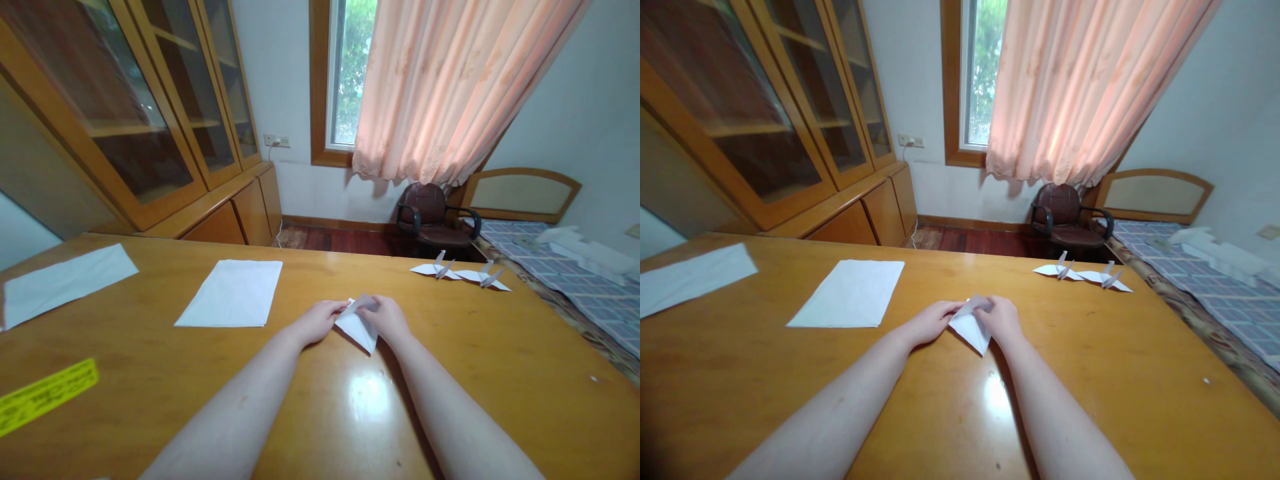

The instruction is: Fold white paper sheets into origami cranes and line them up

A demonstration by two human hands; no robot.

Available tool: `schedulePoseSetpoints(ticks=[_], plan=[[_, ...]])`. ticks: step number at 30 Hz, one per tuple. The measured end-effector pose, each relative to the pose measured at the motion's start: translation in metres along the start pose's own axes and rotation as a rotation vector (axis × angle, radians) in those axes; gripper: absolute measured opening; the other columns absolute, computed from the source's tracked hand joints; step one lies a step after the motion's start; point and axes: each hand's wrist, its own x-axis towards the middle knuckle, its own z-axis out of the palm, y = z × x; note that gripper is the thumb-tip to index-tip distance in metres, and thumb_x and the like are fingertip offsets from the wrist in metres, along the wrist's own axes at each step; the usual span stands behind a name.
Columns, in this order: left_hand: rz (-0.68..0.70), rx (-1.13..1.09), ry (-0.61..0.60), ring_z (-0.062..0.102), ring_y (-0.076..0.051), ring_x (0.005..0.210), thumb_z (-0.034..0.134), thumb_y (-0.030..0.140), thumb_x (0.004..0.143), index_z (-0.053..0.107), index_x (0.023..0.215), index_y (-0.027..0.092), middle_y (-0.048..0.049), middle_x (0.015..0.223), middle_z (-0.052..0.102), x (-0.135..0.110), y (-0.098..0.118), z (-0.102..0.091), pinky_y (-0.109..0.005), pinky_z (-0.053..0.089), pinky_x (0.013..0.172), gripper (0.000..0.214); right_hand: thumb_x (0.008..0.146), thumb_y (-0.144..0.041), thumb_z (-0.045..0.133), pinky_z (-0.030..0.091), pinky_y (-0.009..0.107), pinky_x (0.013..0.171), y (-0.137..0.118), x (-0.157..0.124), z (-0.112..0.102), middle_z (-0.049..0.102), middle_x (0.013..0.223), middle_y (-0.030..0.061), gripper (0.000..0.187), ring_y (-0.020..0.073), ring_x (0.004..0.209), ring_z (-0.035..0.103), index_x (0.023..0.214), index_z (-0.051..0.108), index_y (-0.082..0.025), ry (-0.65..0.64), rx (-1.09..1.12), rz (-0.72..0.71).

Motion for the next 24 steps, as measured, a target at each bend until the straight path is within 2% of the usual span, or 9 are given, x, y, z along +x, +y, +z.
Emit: schedulePoseSetpoints(ticks=[4,10,18,24], plan=[[-0.049,0.002,0.032,0.051,-0.02,0.117,0.044,0.024,0.085,0.056,0.122,0.023,-0.0035,0.129,0.055,0.001,-0.004,0.0,-0.036,0.037,0.102,0.039,0.073,-0.046,0.059,0.043,0.028,0.071,0.001,0.001,0.001,0.069,0.092,0.0082,0.033,0.0222,0.085,0.062,0.092,0.067,-0.02,0.017,-0.047,0.018],[0.011,0.006,0.009,0.052,-0.019,0.114,0.044,0.02,0.084,0.056,0.122,0.026,-0.0023,0.127,0.056,0.002,-0.005,0.001,-0.034,0.038,0.1,0.04,0.07,-0.045,0.063,0.042,0.03,0.075,-0.001,0.0,0.004,0.068,0.094,0.0077,0.036,0.0238,0.09,0.06,0.098,0.065,-0.022,0.029,-0.075,0.009],[-0.01,0.115,0.042,0.051,-0.02,0.115,0.043,0.025,0.086,0.054,0.124,0.024,-0.004,0.128,0.055,0.002,-0.006,0.004,-0.033,0.037,0.099,0.039,0.068,-0.05,0.063,0.039,0.037,0.087,-0.002,0.0,0.011,0.063,0.112,0.0135,0.063,0.0292,0.103,0.056,0.121,0.052,-0.017,0.09,-0.099,0.054],[0.037,0.222,0.044,0.056,-0.019,0.104,0.04,0.019,0.086,0.058,0.114,0.023,-0.0042,0.117,0.062,0.003,-0.004,0.006,-0.031,0.04,0.093,0.034,0.07,-0.051,0.061,0.04,0.036,0.086,0.001,0.004,0.011,0.063,0.111,0.0128,0.061,0.0282,0.102,0.056,0.119,0.054,-0.016,0.062,-0.047,0.089]])
